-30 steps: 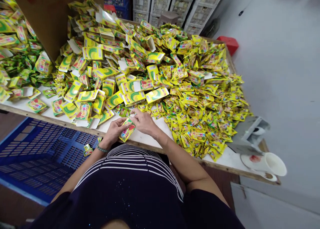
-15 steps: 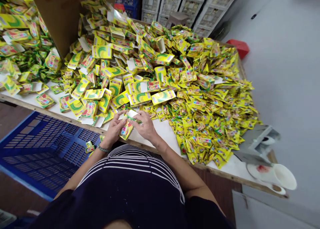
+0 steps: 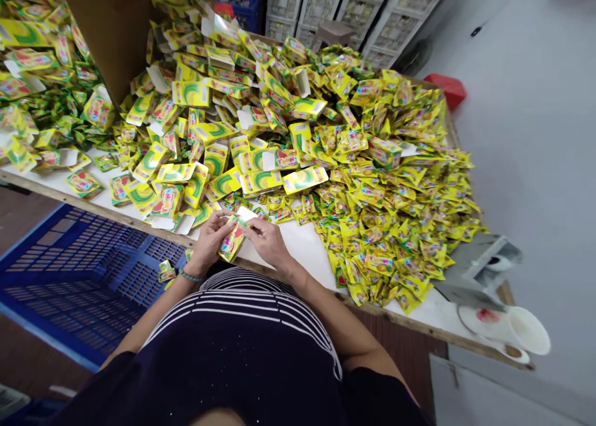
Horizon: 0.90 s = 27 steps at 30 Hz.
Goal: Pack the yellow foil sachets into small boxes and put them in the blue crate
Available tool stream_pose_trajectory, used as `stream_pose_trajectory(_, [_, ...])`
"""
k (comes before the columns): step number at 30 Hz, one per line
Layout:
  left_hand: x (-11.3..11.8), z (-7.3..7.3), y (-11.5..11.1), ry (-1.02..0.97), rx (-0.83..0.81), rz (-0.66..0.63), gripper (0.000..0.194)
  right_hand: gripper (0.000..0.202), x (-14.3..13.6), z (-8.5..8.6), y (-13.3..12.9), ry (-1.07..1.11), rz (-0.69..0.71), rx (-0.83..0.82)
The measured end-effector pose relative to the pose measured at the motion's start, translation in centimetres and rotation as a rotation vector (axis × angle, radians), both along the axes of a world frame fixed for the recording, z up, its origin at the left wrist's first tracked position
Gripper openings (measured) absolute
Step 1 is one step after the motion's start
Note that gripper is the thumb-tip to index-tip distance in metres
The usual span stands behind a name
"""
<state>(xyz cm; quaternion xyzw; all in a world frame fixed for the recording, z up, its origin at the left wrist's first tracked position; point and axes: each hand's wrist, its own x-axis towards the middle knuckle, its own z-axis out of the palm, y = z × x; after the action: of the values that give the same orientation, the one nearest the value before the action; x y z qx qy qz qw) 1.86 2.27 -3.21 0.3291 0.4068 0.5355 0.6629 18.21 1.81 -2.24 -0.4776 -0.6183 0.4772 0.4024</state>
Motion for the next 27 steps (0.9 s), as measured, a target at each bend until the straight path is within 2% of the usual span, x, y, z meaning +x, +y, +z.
stream_pose_trajectory(4, [-0.2,-0.1,0.0,0.066,0.005,-0.016,0.042,0.044,0.7,0.9,1.0,-0.050,-0.017,-0.017])
stream_pose_trajectory(7, [-0.3,-0.4,-0.2,0.069,0.002,0.003,0.049,0.034,0.8,1.5,1.2,-0.141,0.043,0.024])
stream_pose_trajectory(9, [-0.3,-0.8,-0.4,0.080,0.007,0.009,0.051,0.029,0.7,1.7,1.1,-0.102,0.051,0.012])
stream_pose_trajectory(14, [-0.1,-1.0,-0.7,0.127,0.041,0.010,0.048,0.021,0.2,1.3,1.2,-0.018,-0.029,-0.064])
stream_pose_trajectory(19, [0.1,-0.4,-0.7,0.199,0.105,0.014,0.044,0.039,0.3,0.4,1.8,0.287,-0.081,-0.314])
stream_pose_trajectory(24, [-0.1,-0.6,-0.9,0.274,0.153,-0.010,0.043,0.036,0.6,0.6,2.2,0.281,-0.123,-0.360])
stream_pose_trajectory(27, [-0.2,-0.8,-0.9,0.279,0.154,-0.005,0.042,0.031,1.1,1.1,2.3,0.204,-0.099,-0.320])
